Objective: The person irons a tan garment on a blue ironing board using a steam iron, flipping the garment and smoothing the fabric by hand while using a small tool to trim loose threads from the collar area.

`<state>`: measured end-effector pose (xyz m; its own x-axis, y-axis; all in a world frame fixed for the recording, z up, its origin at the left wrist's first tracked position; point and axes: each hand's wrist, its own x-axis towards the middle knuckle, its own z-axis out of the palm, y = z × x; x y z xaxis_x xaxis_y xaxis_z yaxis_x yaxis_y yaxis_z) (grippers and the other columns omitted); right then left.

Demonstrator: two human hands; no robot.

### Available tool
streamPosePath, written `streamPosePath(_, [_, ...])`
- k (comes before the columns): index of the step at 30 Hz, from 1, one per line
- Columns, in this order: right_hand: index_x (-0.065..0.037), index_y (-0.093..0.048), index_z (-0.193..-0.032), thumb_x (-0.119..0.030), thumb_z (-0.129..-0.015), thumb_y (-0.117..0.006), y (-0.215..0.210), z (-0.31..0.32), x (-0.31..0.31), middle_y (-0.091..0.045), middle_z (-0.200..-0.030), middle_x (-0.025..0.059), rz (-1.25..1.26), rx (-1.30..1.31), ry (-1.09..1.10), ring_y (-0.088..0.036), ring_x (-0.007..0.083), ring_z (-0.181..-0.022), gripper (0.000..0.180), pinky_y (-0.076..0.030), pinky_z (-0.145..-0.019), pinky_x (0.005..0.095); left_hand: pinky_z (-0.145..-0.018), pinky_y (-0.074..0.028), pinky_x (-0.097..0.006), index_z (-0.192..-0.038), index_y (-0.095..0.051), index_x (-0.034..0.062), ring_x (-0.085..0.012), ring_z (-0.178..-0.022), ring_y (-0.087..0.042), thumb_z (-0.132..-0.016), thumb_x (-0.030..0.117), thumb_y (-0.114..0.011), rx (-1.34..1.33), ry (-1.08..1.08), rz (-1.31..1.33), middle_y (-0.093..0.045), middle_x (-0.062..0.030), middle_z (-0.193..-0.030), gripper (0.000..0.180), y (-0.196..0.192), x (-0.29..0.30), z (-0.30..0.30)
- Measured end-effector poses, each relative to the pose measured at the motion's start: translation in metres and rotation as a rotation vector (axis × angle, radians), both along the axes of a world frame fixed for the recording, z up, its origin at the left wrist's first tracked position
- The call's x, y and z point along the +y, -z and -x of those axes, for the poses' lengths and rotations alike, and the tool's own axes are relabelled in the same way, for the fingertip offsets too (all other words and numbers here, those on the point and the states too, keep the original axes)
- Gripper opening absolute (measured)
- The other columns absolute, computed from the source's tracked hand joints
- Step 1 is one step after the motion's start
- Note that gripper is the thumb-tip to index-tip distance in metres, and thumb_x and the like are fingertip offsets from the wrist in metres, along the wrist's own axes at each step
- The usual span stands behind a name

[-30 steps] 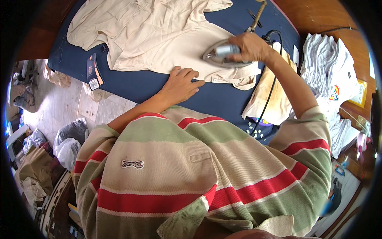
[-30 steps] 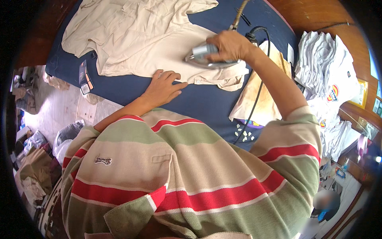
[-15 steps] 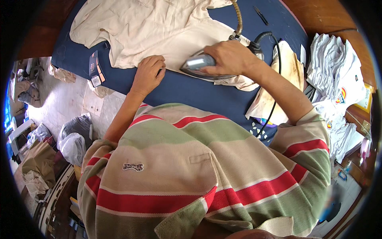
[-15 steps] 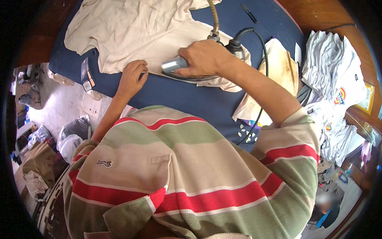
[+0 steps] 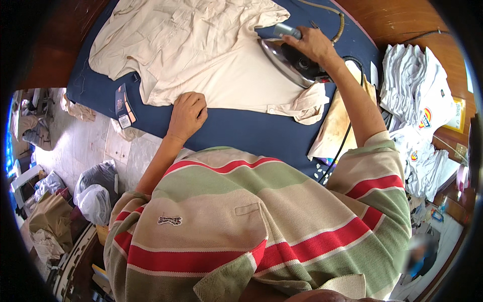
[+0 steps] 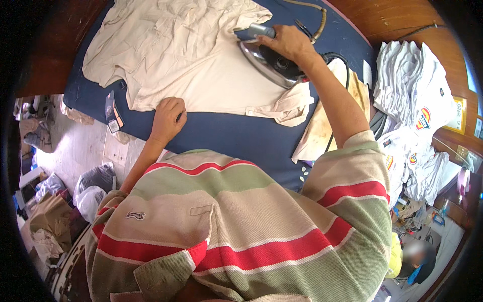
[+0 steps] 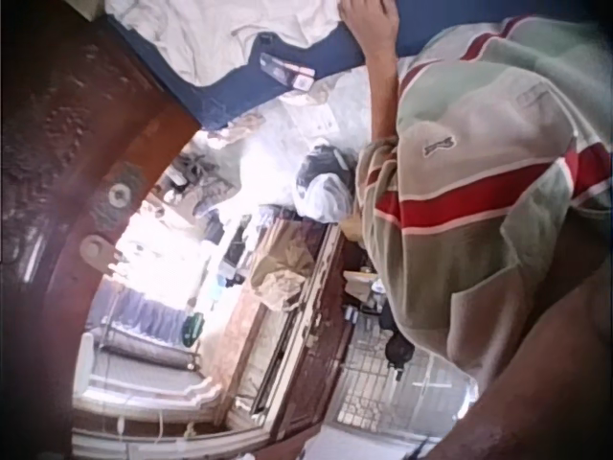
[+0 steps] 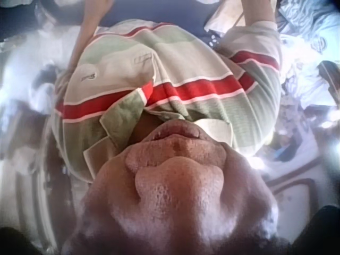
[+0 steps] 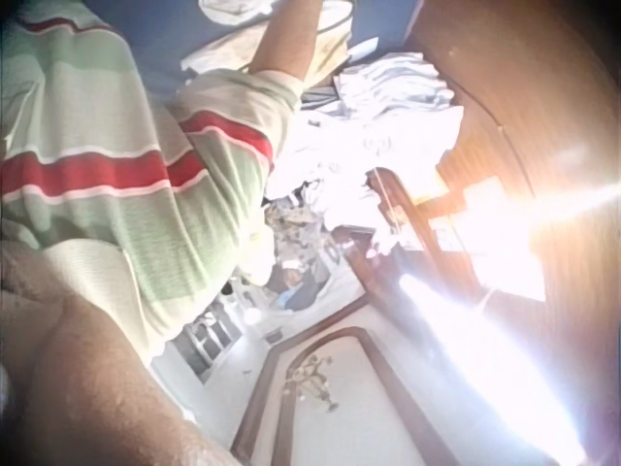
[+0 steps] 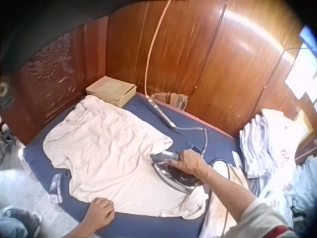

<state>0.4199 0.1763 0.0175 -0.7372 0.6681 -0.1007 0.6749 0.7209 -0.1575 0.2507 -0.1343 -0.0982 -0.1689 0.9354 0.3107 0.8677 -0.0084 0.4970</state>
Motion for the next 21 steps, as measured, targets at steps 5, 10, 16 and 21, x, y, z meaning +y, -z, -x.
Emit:
streamPosePath(5, [-0.003, -0.066, -0.097, -0.057, -0.079, -0.056, -0.001, 0.0, -0.001, -0.065, -0.08, 0.02, 0.032, 0.002, 0.002, -0.064, 0.035, -0.078, 0.057, -0.049, -0.073, 0.04, -0.079, -0.042, -0.037, -0.082, -0.058, 0.0062, -0.025, -0.089, -0.055, -0.074, 0.018, -0.062, -0.056, -0.074, 0.048, -0.057, -0.0062, -0.088, 0.015, -0.012, 0.02, -0.001])
streamPosePath(10, [-0.002, -0.065, -0.091, -0.055, -0.078, -0.059, -0.002, -0.001, -0.018, -0.062, -0.069, 0.0214, 0.097, 0.01, -0.208, -0.062, 0.0381, -0.067, 0.056, -0.049, -0.062, 0.0423, -0.08, -0.042, -0.042, -0.101, -0.059, 0.0075, -0.0263, -0.091, -0.059, -0.083, 0.032, -0.057, -0.068, -0.22, -0.12, -0.062, -0.0095, -0.096, 0.03, -0.023, 0.161, 0.002])
streamPosePath(16, [-0.005, -0.063, -0.086, -0.057, -0.074, -0.058, -0.012, -0.02, -0.061, -0.063, -0.067, 0.0182, 0.214, -0.152, -0.351, -0.063, 0.0364, -0.068, 0.053, -0.051, -0.062, 0.0436, -0.08, -0.041, -0.041, -0.099, -0.058, 0.0136, -0.0226, -0.09, -0.061, -0.087, 0.022, -0.047, 0.283, -0.251, 0.023, -0.064, -0.0056, -0.093, 0.018, 0.023, 0.244, 0.035])
streamPosePath(21, [-0.003, -0.065, -0.082, -0.059, -0.075, -0.056, -0.006, -0.006, -0.032, -0.064, -0.073, 0.0195, 0.053, 0.04, 0.035, -0.063, 0.038, -0.072, 0.057, -0.05, -0.066, 0.0454, -0.073, -0.044, -0.04, -0.094, -0.057, 0.0134, -0.0235, -0.083, -0.062, -0.085, 0.023, -0.051, 0.297, -0.238, -0.1, -0.065, -0.0045, -0.088, 0.014, 0.031, 0.246, 0.037])
